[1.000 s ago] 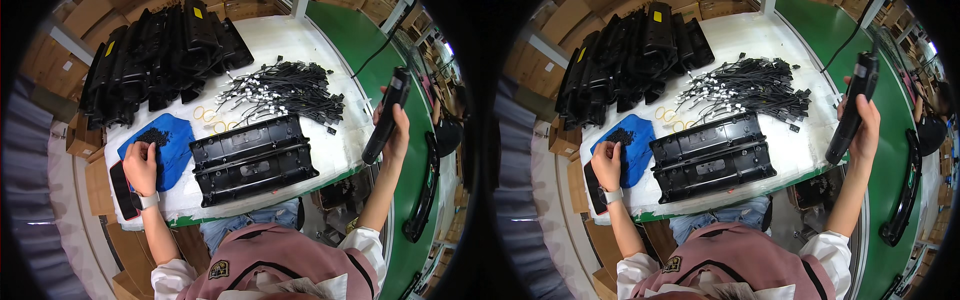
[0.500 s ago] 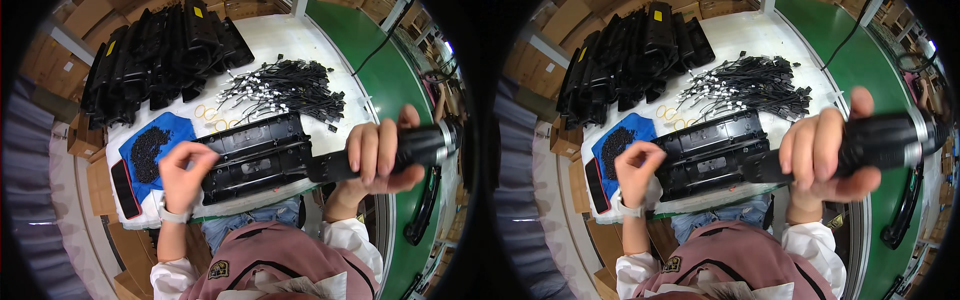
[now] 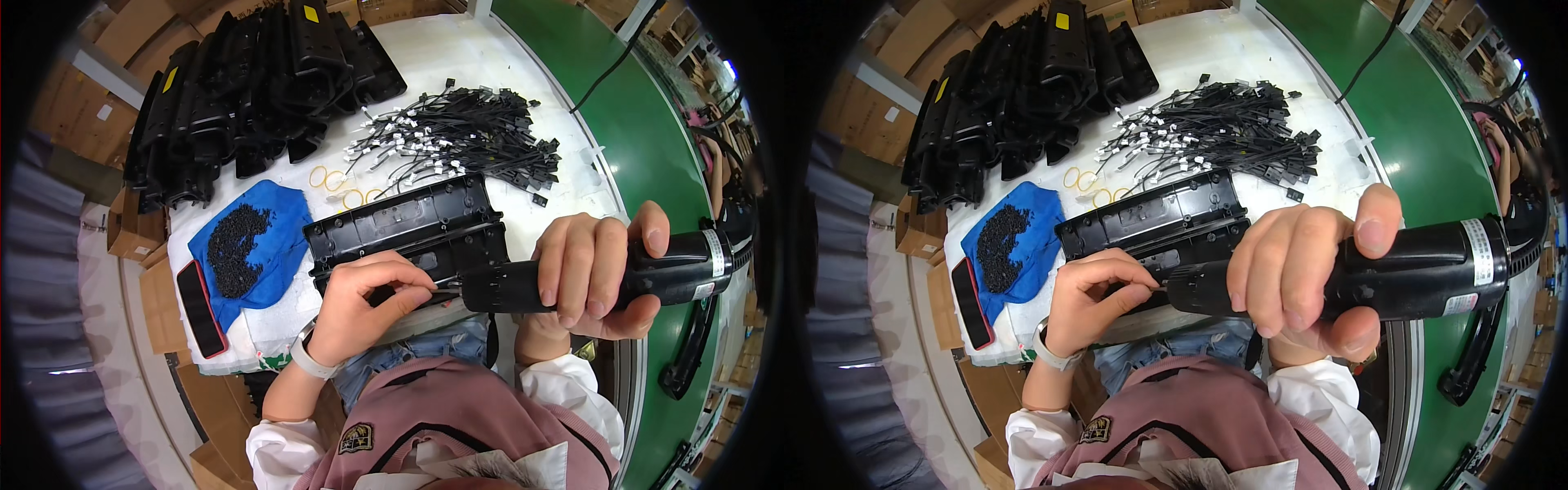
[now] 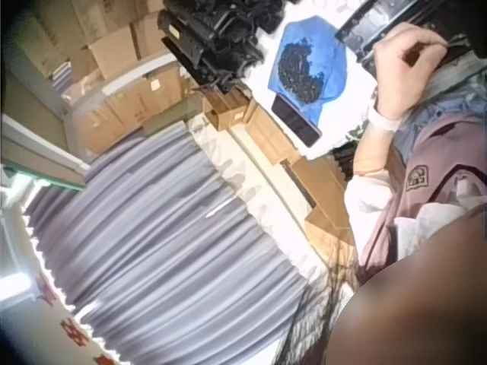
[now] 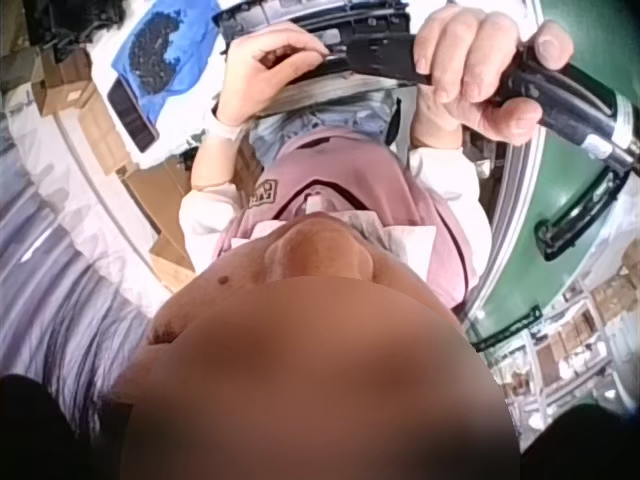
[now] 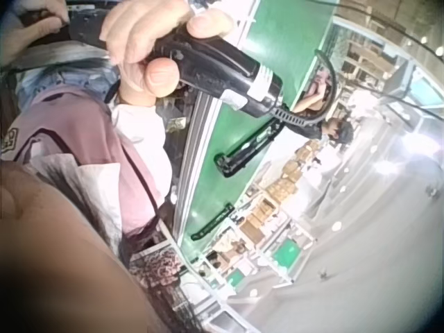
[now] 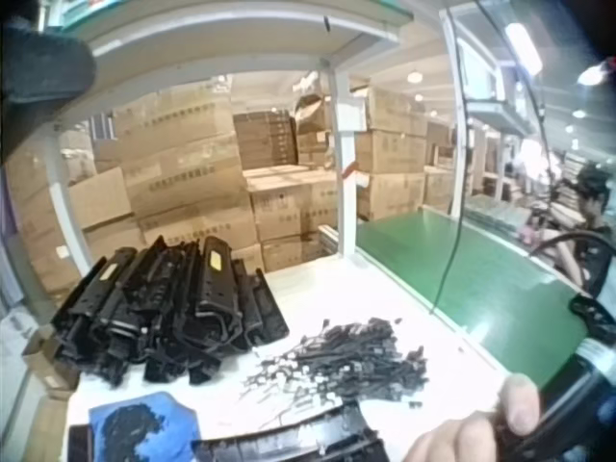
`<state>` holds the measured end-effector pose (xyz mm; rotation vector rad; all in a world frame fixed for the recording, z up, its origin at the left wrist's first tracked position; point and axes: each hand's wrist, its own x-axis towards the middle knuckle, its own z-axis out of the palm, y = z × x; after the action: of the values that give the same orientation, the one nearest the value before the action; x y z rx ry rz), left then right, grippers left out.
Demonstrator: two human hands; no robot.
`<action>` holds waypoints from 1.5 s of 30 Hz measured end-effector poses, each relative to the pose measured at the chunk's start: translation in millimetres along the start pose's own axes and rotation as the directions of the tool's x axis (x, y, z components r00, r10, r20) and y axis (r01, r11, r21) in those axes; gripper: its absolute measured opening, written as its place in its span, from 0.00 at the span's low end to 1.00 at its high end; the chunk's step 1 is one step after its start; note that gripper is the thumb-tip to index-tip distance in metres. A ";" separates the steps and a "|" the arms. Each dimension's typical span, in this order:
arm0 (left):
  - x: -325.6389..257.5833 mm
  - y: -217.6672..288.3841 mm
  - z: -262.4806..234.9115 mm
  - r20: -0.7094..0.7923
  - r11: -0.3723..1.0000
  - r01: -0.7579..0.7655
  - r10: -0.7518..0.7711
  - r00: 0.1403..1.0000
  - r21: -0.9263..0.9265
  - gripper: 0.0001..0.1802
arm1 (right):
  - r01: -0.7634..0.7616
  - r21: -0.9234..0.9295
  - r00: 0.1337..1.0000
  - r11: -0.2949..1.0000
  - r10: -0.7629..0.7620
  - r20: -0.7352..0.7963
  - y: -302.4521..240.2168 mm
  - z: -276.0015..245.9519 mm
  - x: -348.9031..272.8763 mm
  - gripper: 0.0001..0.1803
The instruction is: Assembling printer toner cartridges by inserting internal components and securing parts with an electric screwdriver.
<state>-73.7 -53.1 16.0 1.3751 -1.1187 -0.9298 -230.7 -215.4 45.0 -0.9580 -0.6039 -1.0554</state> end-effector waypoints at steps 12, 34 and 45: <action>2.8 -6.4 2.5 0.042 0.990 0.133 -0.131 0.991 -0.051 0.07 | -0.008 -0.092 0.996 0.996 0.000 -0.087 3.2 6.5 -5.9 0.21; 331.3 -67.0 38.7 0.257 0.411 -0.329 0.221 0.941 0.850 0.09 | -0.057 -0.133 0.910 0.990 -0.003 -0.416 -74.1 -28.5 -72.9 0.22; 326.4 -25.5 28.4 -0.078 0.743 -0.211 0.334 0.939 0.636 0.05 | -0.029 -0.090 0.903 0.995 -0.013 -0.430 -85.9 -52.0 -76.5 0.23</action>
<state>-15.8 -376.3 5.5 1.7131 -1.5068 -0.1905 -341.0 -241.8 -10.4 -0.7708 -0.1831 -1.2502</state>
